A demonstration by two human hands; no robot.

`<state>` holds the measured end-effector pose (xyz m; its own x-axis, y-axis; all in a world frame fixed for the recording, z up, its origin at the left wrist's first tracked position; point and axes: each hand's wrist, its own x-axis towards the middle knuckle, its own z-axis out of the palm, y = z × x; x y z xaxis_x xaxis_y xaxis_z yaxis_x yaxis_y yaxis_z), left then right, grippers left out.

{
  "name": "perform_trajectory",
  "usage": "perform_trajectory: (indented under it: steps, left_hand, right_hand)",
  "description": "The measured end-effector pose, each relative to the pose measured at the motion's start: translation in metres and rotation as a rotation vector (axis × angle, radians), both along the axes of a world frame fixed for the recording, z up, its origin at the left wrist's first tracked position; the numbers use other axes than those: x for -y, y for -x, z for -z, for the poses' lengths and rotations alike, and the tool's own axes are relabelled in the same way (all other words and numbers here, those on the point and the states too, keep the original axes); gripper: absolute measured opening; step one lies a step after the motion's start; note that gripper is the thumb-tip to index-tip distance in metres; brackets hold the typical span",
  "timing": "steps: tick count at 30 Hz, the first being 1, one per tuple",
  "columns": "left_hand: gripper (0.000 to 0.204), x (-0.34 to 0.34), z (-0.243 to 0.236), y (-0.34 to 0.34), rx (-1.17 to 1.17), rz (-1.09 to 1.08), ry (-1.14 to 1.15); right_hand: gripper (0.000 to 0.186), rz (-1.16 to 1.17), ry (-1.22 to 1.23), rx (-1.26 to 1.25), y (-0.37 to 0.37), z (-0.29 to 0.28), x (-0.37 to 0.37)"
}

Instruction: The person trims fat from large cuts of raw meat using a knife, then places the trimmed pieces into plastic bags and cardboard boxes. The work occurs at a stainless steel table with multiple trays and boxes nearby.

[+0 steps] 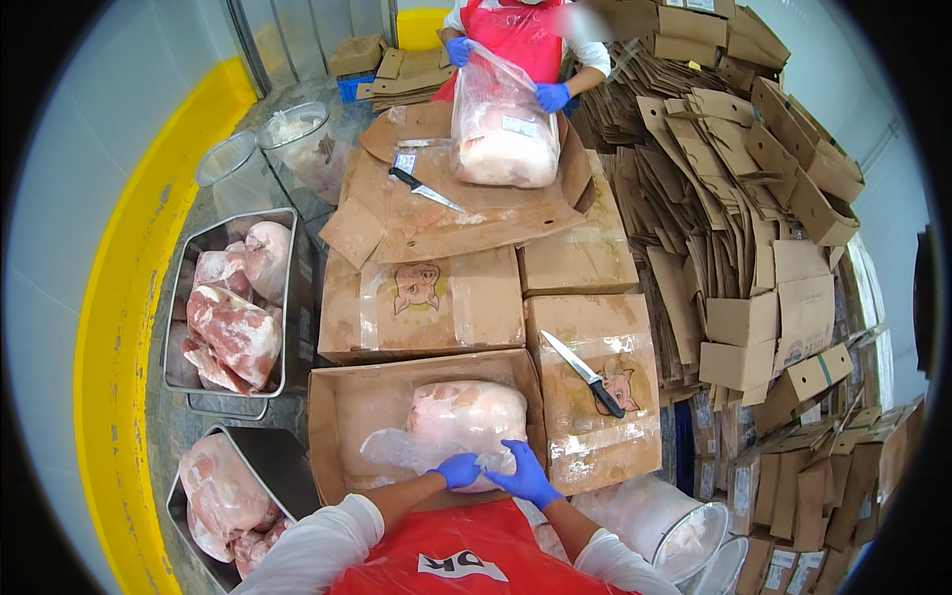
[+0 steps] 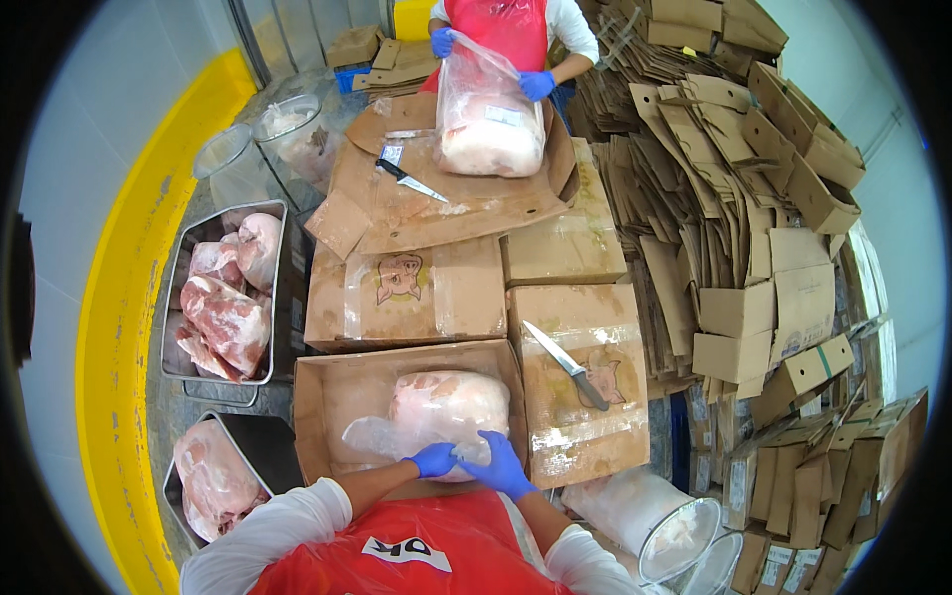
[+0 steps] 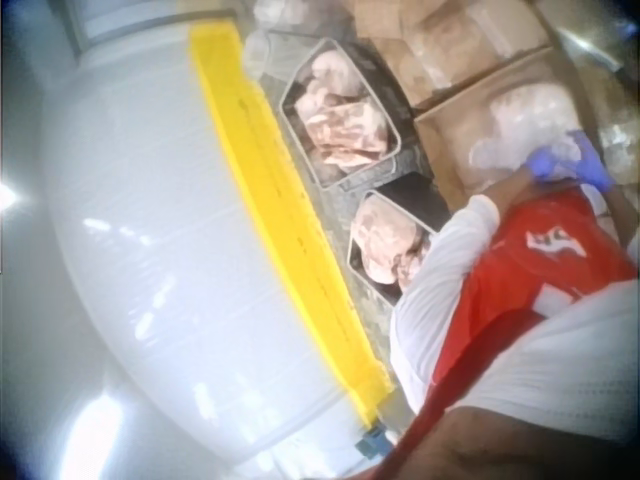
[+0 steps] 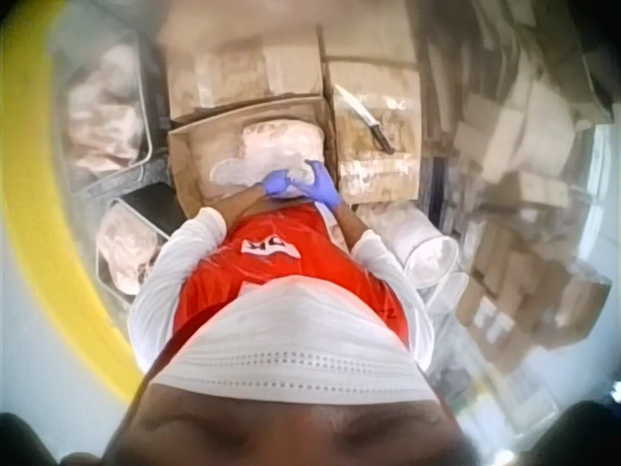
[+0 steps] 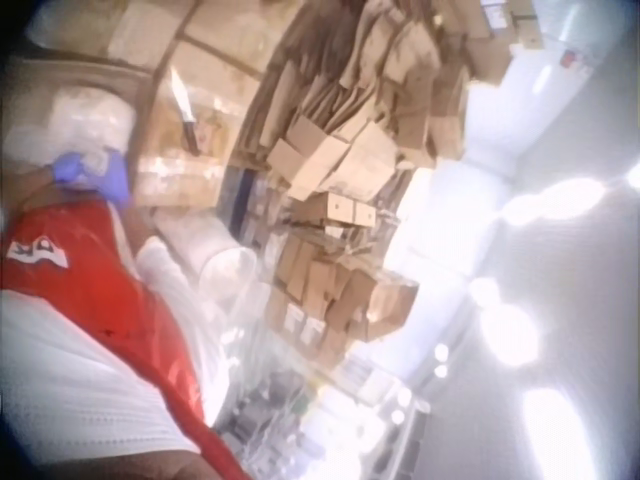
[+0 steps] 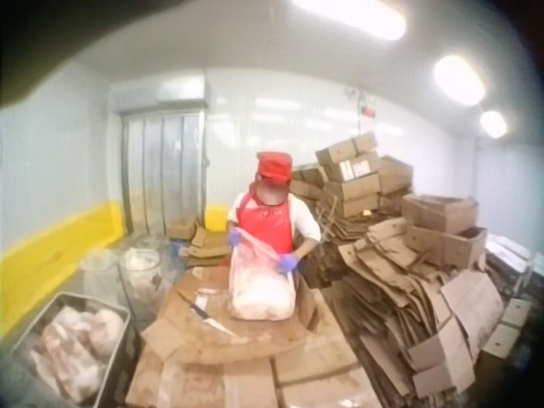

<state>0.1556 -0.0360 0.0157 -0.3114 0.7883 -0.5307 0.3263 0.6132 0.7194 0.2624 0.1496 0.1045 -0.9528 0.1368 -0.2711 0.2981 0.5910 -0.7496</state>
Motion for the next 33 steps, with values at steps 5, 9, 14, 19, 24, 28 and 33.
perform_trajectory:
  steps: [5,9,14,19,24,28,33]
  left_hand:
    - [0.045,-0.002,0.037,0.0,0.067,0.21,0.112]
    - [0.05,-0.017,-0.032,0.014,0.157,0.394,0.109]
    - [0.062,0.004,-0.047,0.006,-0.189,-0.067,-0.07]
    - [0.069,0.025,-0.066,0.002,-0.104,0.12,-0.057]
    - [0.037,0.023,-0.038,-0.006,0.003,0.153,-0.133]
    - [0.031,0.019,-0.078,0.009,0.082,0.077,-0.275]
    - [0.032,0.02,-0.171,0.052,0.166,-0.23,-0.415]
  right_hand:
    - [0.105,-0.47,-0.173,-0.081,-0.001,0.004,0.003]
    - [0.074,-0.314,-0.126,-0.001,-0.008,0.042,0.023]
    - [0.053,-0.223,-0.083,0.246,-0.006,0.086,0.024]
    - [0.058,-0.334,-0.128,0.47,-0.007,0.085,0.017]
    - [0.05,-0.362,-0.096,0.408,0.0,0.04,0.018]
    - [0.042,-0.275,-0.055,0.336,0.017,-0.013,0.018]
    - [0.036,-0.106,0.202,0.221,0.058,-0.076,0.009]
